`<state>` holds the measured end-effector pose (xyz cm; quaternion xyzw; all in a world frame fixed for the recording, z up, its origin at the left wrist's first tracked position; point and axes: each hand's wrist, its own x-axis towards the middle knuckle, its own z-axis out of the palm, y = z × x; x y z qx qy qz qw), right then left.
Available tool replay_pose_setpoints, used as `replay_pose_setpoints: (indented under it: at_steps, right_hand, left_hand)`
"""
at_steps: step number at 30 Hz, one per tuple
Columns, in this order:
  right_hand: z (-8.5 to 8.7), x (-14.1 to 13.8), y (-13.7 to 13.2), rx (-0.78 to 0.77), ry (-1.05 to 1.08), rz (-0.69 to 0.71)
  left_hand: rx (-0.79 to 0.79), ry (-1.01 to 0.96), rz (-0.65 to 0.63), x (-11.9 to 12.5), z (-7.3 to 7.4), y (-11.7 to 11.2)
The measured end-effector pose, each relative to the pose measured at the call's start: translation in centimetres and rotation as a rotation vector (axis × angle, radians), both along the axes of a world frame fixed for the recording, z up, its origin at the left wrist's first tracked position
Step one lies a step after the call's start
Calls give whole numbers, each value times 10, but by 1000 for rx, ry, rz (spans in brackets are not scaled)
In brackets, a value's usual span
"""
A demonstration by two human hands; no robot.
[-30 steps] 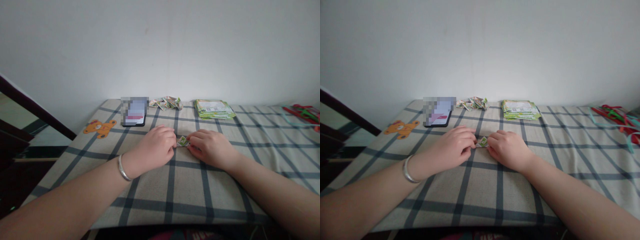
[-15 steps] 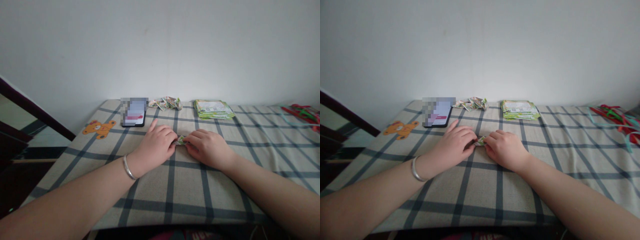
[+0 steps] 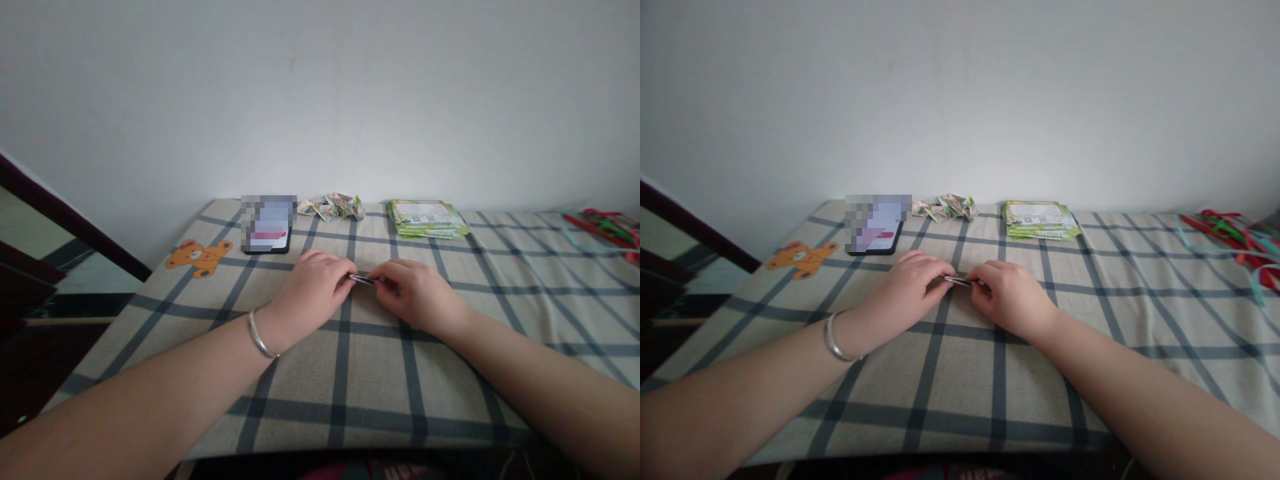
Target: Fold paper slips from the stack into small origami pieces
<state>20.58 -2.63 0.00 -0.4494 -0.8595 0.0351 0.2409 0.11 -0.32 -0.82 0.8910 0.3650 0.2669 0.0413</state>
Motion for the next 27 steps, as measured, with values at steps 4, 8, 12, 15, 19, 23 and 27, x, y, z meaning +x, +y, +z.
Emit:
replay_pose_setpoints:
  at_steps: [4,8,12,15,19,23,27]
  right_hand:
    - [0,-3,-2,-89,129,-16]
    - [0,-5,-2,-187,221,-51]
    - [-2,-7,-2,-285,300,-51]
    - [-4,-8,-1,-312,350,-34]
    - [-6,-10,1,-334,392,-39]
    - [-8,-11,2,-347,445,-20]
    - [-8,-10,2,-333,477,-6]
  left_hand:
    - [-49,-62,30,1,-1,1]
    - [-98,-151,28,3,-2,1]
    - [-104,-195,15,3,-1,1]
    - [-189,-263,-12,4,-3,1]
    - [-264,-331,18,6,-7,2]
    - [-306,-377,10,7,-8,4]
    - [-308,-376,-21,7,-7,3]
